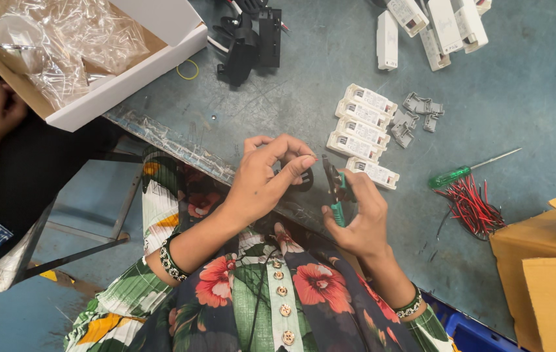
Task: The person assembles small white electrical components on a workbench. They use a screwdriver to tighten screws on the components and wire strippers to cut wires. The person also handles black cylindrical objects and places assembled parts into a white box.
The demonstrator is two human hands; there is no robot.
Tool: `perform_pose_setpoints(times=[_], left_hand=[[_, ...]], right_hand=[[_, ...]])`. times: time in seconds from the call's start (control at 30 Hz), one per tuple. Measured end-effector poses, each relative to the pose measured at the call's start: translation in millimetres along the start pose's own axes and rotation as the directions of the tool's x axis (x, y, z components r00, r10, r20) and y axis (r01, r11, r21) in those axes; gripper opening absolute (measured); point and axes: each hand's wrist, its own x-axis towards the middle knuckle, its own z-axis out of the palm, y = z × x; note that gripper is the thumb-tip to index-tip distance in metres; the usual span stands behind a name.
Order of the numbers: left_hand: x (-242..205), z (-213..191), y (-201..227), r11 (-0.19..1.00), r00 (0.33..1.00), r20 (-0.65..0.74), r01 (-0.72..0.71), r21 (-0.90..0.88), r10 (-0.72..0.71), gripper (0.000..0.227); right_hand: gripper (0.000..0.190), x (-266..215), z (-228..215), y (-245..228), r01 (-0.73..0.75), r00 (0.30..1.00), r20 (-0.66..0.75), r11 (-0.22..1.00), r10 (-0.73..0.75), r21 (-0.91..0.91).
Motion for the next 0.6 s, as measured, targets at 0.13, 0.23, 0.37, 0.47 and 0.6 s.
perform_pose_setpoints(times=[0.13,0.23,0.37,0.47,0.6], left_hand=[[0.6,-0.3,0.7,1.000,1.000,0.001,0.008,-0.017,-0.008,0.021],[0.5,-0.7,0.4,0.999,1.000,0.002,0.021,-0.025,-0.021,0.022],[0.4,-1.0,0.1,1.000,1.000,-0.002,0.005,-0.008,-0.005,0.021],[0.6,-1.3,0.2,1.000,1.000,0.005,0.009,-0.006,-0.009,0.021],[1.0,-1.9,-0.2,1.000,1.000,0.005,-0.007,-0.002,0.007,0.021]], right_hand=[[0.055,0.4,1.8,1.9,0.043,0.998,-0.037,0.999,-0.043,-0.022],[0.052,0.4,2.1,2.2,0.042,0.998,-0.041,0.998,-0.043,-0.036],[0.049,-0.8,3.1,3.4,0.051,0.997,-0.061,0.997,-0.054,-0.051],[0.045,-3.0,5.4,8.1,0.074,0.993,-0.089,0.995,-0.079,-0.059],[0.032,-7.9,7.1,15.2,-0.019,0.996,-0.092,0.994,0.008,-0.110]])
